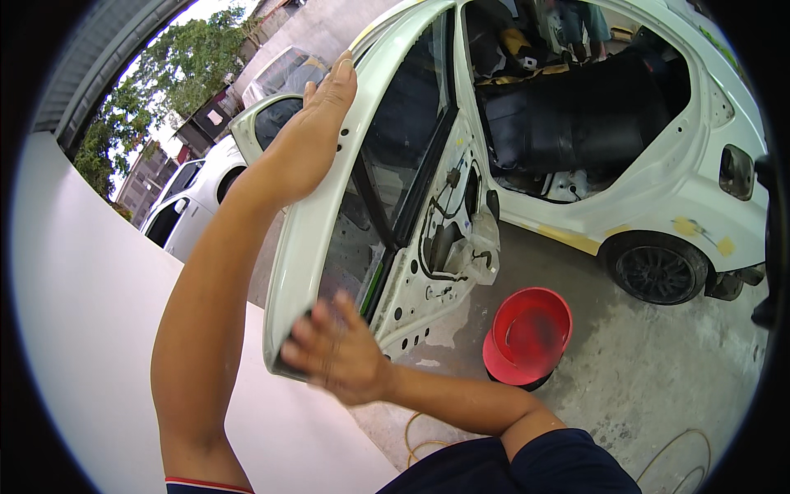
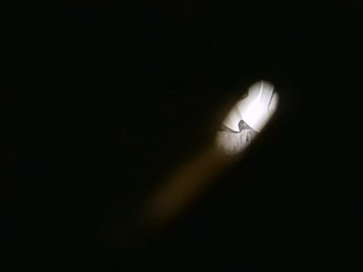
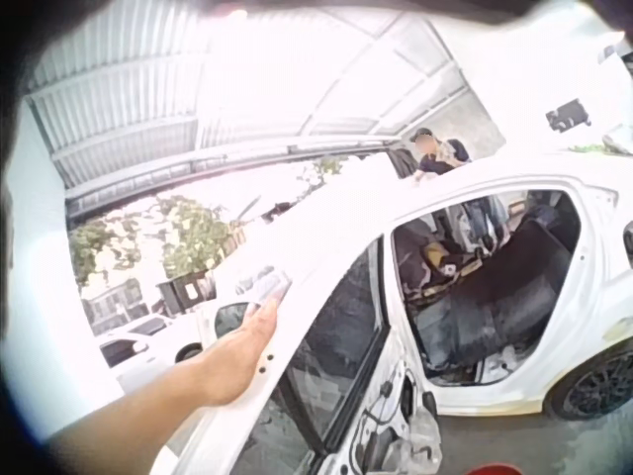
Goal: The person sands the upper edge of a white car door with a sanding block, repeatedly dipping it into a red bucket of water. They wipe the sanded area with a red cloth and continue sanding along the door frame.
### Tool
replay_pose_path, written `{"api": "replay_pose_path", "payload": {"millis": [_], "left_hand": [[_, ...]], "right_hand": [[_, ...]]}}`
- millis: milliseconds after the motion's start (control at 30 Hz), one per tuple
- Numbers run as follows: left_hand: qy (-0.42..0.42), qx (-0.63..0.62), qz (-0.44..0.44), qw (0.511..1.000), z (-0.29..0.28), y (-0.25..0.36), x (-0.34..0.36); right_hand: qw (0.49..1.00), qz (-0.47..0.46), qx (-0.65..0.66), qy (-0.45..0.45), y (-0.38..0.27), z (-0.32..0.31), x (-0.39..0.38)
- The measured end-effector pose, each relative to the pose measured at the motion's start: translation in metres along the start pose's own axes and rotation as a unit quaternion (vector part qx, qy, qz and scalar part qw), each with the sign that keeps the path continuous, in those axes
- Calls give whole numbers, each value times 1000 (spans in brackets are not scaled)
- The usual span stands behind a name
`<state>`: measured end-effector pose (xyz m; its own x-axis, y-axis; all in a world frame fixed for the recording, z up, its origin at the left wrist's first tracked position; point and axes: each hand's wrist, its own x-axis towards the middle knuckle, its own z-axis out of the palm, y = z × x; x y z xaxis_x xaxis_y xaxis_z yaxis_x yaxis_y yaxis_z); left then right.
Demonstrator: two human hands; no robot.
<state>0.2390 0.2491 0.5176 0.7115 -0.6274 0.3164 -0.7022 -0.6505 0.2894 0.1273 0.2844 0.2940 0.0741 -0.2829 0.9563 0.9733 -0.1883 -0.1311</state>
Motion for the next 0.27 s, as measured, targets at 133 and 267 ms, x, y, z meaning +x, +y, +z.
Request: {"api": "replay_pose_path", "payload": {"millis": [133,267], "left_hand": [[1,-19,10,1000,2,0,-1],[-10,17,58,998,-1,-6,2]], "right_hand": [[996,-18,-90,-18,56,-18,24],[987,-46,-156,-5,66,-14,44]]}}
